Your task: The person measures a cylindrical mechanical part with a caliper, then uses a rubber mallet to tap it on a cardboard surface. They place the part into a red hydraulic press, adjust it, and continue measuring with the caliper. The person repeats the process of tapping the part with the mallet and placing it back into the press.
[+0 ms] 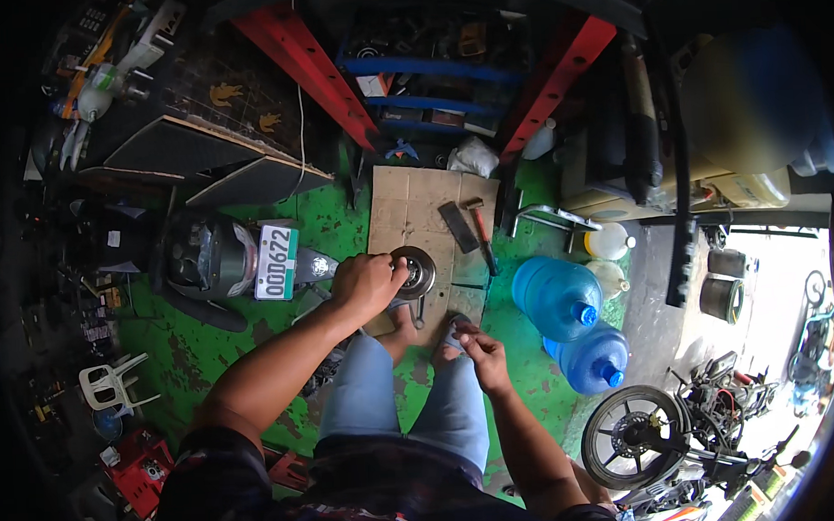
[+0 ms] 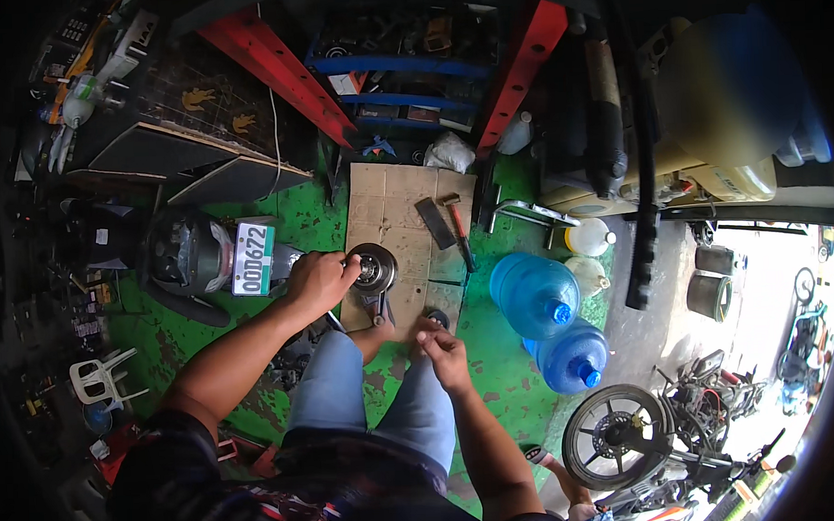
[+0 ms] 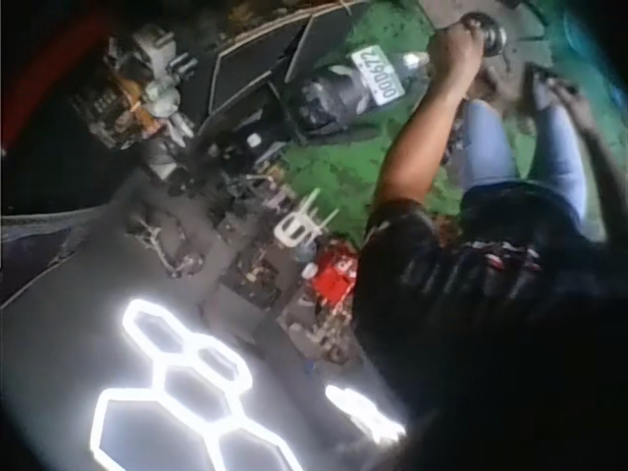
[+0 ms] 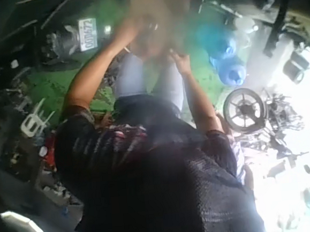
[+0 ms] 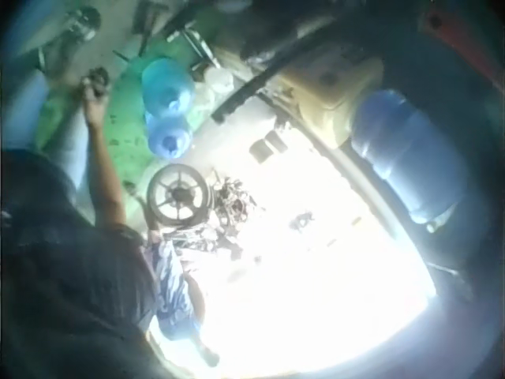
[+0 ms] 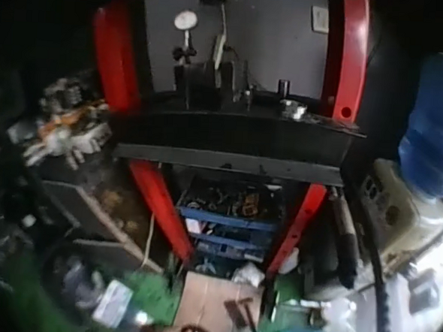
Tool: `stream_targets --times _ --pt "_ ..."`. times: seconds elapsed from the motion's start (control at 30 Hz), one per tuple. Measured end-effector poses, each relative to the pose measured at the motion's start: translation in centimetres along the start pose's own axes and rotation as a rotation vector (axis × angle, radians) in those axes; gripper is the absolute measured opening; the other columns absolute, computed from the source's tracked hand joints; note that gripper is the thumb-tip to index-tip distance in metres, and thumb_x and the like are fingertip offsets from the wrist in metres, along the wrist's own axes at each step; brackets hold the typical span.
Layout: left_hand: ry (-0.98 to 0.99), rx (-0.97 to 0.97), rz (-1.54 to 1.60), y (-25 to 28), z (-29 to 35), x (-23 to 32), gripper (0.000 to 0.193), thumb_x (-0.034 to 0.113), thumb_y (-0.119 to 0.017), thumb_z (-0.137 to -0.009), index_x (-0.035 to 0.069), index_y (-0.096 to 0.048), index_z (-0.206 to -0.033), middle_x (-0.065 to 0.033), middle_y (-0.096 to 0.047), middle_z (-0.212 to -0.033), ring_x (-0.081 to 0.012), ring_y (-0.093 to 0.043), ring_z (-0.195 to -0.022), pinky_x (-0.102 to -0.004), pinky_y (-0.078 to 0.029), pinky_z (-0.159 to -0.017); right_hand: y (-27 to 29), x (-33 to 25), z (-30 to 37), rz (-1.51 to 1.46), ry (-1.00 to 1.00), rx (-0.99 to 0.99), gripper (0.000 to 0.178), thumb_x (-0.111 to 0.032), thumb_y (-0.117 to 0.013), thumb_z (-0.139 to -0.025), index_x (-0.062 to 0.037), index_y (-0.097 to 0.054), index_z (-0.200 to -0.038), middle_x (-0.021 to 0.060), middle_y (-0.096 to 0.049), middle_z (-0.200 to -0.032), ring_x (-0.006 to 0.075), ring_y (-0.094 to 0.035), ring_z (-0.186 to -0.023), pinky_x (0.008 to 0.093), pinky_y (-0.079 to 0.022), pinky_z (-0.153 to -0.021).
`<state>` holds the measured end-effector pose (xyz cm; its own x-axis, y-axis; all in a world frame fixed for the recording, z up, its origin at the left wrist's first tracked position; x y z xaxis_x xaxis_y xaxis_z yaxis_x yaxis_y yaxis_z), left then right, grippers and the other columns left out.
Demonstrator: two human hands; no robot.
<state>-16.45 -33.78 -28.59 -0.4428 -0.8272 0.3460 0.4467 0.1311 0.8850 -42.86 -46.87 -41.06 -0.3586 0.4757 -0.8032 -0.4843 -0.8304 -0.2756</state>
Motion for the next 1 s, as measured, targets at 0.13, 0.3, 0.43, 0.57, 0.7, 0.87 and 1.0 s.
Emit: stream_targets --times 0.13,0.3,0.43,0.57,0.7,0.87,1.0 --pt "-0.044 0.035 -0.03 -10.7 -5.6 -5.4 0.045 0.042 -0.055 -0.1 0.004 -0.071 -0.081 -0.0236 -0.07 -0.074 -0.0457 -0.069 -0.073 -0.0547 -0.057 -0.07 6.4 6.8 -7.3 0.191 -0.088 0.213 0.041 -0.029 -0.07 -0.101 0.0077 -0.072 -0.118 0.0148 -0.076 -0.111 0.0195 -0.068 -0.105 0.0326 -0.05 -0.098" --pt "-0.028 0.032 -0.025 -20.9 -13.4 -11.6 0.043 0.041 -0.055 -0.1 0.005 -0.072 -0.085 -0.0228 -0.072 -0.084 -0.045 -0.071 -0.08 -0.0541 -0.057 -0.076 13.3 16.3 -23.1 0.727 -0.032 0.239 0.059 -0.046 -0.069 -0.095 0.0065 -0.067 -0.122 0.0219 -0.075 -0.111 0.0403 -0.069 -0.111 0.042 -0.052 -0.098" --pt "-0.023 -0.028 -0.047 -27.5 -20.1 -13.4 0.042 0.04 -0.055 -0.1 0.004 -0.075 -0.091 -0.0231 -0.074 -0.091 -0.0448 -0.071 -0.087 -0.0539 -0.057 -0.083 19.5 25.1 -33.9 1.072 0.04 0.406 0.063 -0.048 -0.065 -0.097 0.0066 -0.056 -0.126 0.0342 -0.066 -0.12 0.0529 -0.061 -0.116 0.0534 -0.051 -0.099" --pt "-0.027 -0.008 -0.06 -31.6 -24.0 -15.9 0.043 0.039 -0.055 -0.1 0.002 -0.075 -0.091 -0.0237 -0.074 -0.093 -0.0439 -0.071 -0.092 -0.0526 -0.056 -0.088 21.6 29.9 -42.9 1.079 -0.064 0.412 0.066 -0.049 -0.066 -0.095 0.0051 -0.05 -0.129 0.0407 -0.057 -0.13 0.0559 -0.059 -0.118 0.056 -0.05 -0.101" --pt "-0.059 0.033 -0.076 -34.5 -27.2 -16.9 0.043 0.039 -0.055 -0.101 0.001 -0.075 -0.092 -0.0233 -0.074 -0.095 -0.0429 -0.071 -0.094 -0.0523 -0.055 -0.088 23.4 33.3 -47.7 1.31 -0.008 0.408 0.052 -0.043 -0.061 -0.098 0.0013 -0.051 -0.125 0.0382 -0.061 -0.119 0.0522 -0.062 -0.114 0.0565 -0.051 -0.099" --pt "-0.014 0.025 -0.078 -36.7 -29.0 -18.4 0.042 0.039 -0.055 -0.101 0.002 -0.074 -0.097 -0.0219 -0.075 -0.096 -0.0412 -0.071 -0.096 -0.0524 -0.055 -0.088 22.2 31.7 -46.3 1.312 -0.003 0.441 0.038 -0.034 -0.056 -0.101 -0.0023 -0.051 -0.122 0.0328 -0.067 -0.108 0.0501 -0.067 -0.104 0.0584 -0.053 -0.09" --pt "-0.064 0.015 -0.121 -37.0 -29.5 -18.3 0.043 0.04 -0.055 -0.101 0.002 -0.075 -0.097 -0.0206 -0.075 -0.097 -0.0397 -0.072 -0.096 -0.0519 -0.055 -0.088 19.2 28.8 -43.4 1.106 0.18 0.32 0.033 -0.036 -0.051 -0.106 -0.004 -0.056 -0.115 0.0244 -0.072 -0.091 0.0492 -0.07 -0.092 0.0589 -0.054 -0.078"
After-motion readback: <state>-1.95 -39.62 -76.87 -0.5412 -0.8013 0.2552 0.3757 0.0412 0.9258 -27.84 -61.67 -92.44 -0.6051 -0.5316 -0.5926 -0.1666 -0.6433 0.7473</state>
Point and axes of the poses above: each hand's wrist, its own z-axis away from the middle knuckle, its own y-axis out of the back of the hand, x = y × z, the point moved 4 cm from there along -z, towards the middle knuckle
